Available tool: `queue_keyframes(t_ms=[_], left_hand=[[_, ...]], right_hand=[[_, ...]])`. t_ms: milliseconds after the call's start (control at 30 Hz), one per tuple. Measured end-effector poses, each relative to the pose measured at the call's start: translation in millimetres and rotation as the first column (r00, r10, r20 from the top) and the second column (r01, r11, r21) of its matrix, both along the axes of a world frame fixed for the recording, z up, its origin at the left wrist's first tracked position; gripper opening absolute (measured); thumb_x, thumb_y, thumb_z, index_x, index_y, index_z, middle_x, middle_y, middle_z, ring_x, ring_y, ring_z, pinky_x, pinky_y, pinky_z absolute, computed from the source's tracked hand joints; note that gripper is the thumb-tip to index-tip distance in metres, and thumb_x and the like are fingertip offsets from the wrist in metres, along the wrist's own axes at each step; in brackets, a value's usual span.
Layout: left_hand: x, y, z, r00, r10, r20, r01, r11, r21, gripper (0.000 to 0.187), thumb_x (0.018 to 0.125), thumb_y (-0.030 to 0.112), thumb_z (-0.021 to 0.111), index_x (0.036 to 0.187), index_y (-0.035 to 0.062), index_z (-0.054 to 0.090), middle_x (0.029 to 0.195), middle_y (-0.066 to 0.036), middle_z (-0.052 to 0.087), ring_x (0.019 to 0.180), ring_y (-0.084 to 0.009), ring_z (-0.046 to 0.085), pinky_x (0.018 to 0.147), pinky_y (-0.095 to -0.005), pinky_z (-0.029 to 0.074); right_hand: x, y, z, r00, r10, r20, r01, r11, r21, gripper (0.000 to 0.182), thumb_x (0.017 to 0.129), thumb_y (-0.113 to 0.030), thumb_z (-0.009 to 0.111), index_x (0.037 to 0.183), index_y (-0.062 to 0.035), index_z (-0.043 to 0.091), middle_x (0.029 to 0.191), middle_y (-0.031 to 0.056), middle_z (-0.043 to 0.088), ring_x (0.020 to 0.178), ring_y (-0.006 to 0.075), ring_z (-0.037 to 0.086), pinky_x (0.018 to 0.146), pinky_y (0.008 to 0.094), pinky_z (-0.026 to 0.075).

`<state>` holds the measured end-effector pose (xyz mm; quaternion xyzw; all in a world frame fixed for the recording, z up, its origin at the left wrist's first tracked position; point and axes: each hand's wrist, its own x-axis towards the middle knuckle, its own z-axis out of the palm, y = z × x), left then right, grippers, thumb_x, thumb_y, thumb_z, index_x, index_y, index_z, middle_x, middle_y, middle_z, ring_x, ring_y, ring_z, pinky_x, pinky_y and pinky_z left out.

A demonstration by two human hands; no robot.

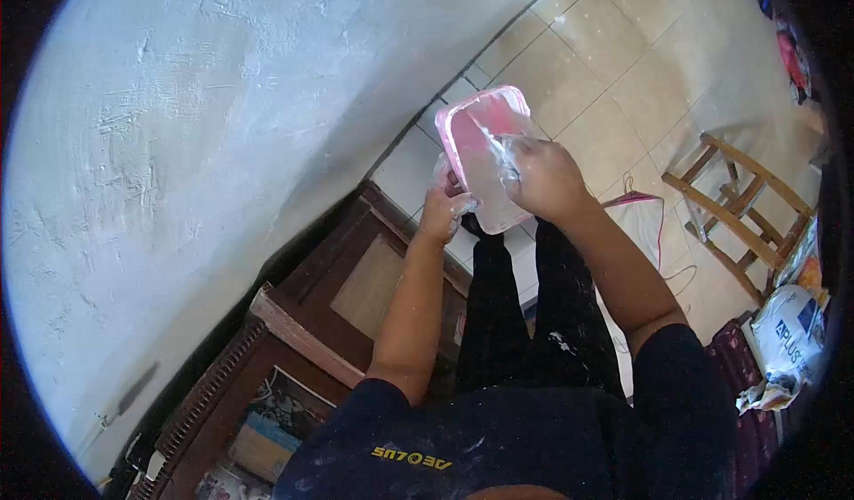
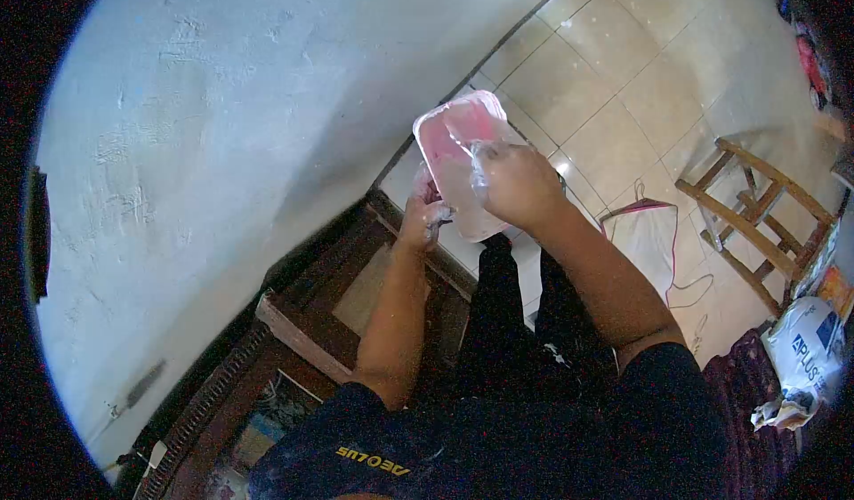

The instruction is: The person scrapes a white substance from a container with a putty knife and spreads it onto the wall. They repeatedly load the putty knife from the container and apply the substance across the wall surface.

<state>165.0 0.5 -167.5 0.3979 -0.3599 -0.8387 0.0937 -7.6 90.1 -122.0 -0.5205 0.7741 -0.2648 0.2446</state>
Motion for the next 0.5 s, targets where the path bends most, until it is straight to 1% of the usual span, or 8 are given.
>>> queue_keyframes(t_ms=[100, 167, 200, 267, 300, 400, 467, 500], left_hand=[[-1.4, 2.4, -9.3, 1.0, -0.01, -0.02, 0.009, 0.999, -0.043, 0.081, 0.056, -0.004, 0.061, 0.132, 0.0038, 0.035, 0.116, -0.009, 0.053, 0.103, -0.0198, 0.055, 0.084, -0.031, 0.047], [-4.7, 6.6, -11.3, 1.0, 0.007, 0.006, -0.007, 1.0, -0.031, 0.082, 0.056, -0.004, 0.061, 0.133, 0.0038, 0.034, 0.117, -0.009, 0.053, 0.103, -0.0196, 0.055, 0.085, -0.0306, 0.047], [-6.5, 7.7, -9.5, 0.999, 0.025, 0.036, -0.025, 1.0, -0.019, 0.083, 0.056, -0.004, 0.061, 0.134, 0.0038, 0.033, 0.117, -0.009, 0.053, 0.103, -0.0194, 0.055, 0.085, -0.0301, 0.047], [-7.1, 7.7, -7.8, 0.999, 0.007, 0.052, -0.005, 1.0, -0.03, 0.085, 0.055, -0.001, 0.062, 0.135, 0.0047, 0.033, 0.119, -0.009, 0.053, 0.103, -0.0196, 0.055, 0.087, -0.0308, 0.046], [-7.2, 9.6, -8.7, 1.0, -0.001, 0.02, 0.001, 0.999, -0.038, 0.086, 0.055, 0.0, 0.062, 0.135, 0.0052, 0.032, 0.119, -0.008, 0.053, 0.103, -0.0198, 0.055, 0.088, -0.0315, 0.045], [-6.1, 13.1, -12.5, 1.0, -0.01, -0.018, 0.01, 1.0, -0.01, 0.087, 0.053, 0.003, 0.063, 0.135, 0.0066, 0.033, 0.119, -0.008, 0.053, 0.104, -0.0208, 0.054, 0.089, -0.0331, 0.044], [-2.4, 12.3, -16.8, 1.0, 0.014, -0.004, -0.014, 0.999, -0.038, 0.087, 0.053, 0.005, 0.064, 0.134, 0.0067, 0.033, 0.119, -0.008, 0.052, 0.105, -0.0206, 0.053, 0.09, -0.0326, 0.044], [-0.9, 8.1, -18.2, 1.0, -0.017, -0.017, 0.016, 0.999, -0.041, 0.088, 0.052, 0.007, 0.066, 0.134, 0.0067, 0.034, 0.12, -0.008, 0.051, 0.106, -0.0206, 0.052, 0.091, -0.033, 0.043]], right_hand=[[-0.5, 8.6, -3.4, 0.997, 0.077, 0.01, -0.077, 0.997, -0.001, 0.029, 0.072, -0.017, 0.056, 0.095, -0.0005, 0.06, 0.089, 0.0172, 0.063, 0.081, 0.0327, 0.061, 0.072, 0.0422, 0.05], [-3.1, 12.1, 2.6, 0.985, 0.165, 0.045, -0.17, 0.977, 0.131, 0.031, 0.072, -0.017, 0.055, 0.098, -0.0006, 0.06, 0.089, 0.0176, 0.062, 0.078, 0.0331, 0.062, 0.07, 0.0426, 0.05], [-5.7, 13.7, 2.9, 0.986, 0.164, 0.037, -0.168, 0.978, 0.126, 0.031, 0.072, -0.017, 0.055, 0.098, -0.0006, 0.06, 0.089, 0.0176, 0.062, 0.078, 0.0331, 0.062, 0.07, 0.0426, 0.05], [-8.5, 17.3, -0.6, 0.994, -0.09, 0.064, 0.094, 0.994, -0.061, 0.031, 0.072, -0.017, 0.056, 0.098, -0.0004, 0.06, 0.087, 0.0179, 0.062, 0.076, 0.034, 0.061, 0.069, 0.0428, 0.05], [-10.3, 15.4, -2.3, 0.986, -0.162, 0.046, 0.165, 0.984, -0.075, 0.03, 0.072, -0.017, 0.056, 0.097, -0.0003, 0.06, 0.086, 0.0182, 0.062, 0.074, 0.0345, 0.061, 0.069, 0.0433, 0.05], [-10.2, 7.1, -4.2, 0.993, -0.117, 0.023, 0.117, 0.993, 0.015, 0.03, 0.074, -0.016, 0.055, 0.098, 0.0001, 0.059, 0.087, 0.0182, 0.062, 0.075, 0.0343, 0.061, 0.069, 0.0436, 0.05], [-6.1, 7.1, -2.4, 0.997, -0.081, -0.003, 0.081, 0.997, 0.002, 0.03, 0.075, -0.016, 0.054, 0.1, -0.0002, 0.058, 0.09, 0.0178, 0.062, 0.079, 0.0335, 0.062, 0.072, 0.0432, 0.05], [-4.0, 7.5, 1.1, 1.0, 0.027, -0.007, -0.027, 0.999, 0.029, 0.029, 0.076, -0.016, 0.053, 0.1, -0.0008, 0.058, 0.091, 0.0175, 0.062, 0.082, 0.0329, 0.062, 0.073, 0.0427, 0.05]])
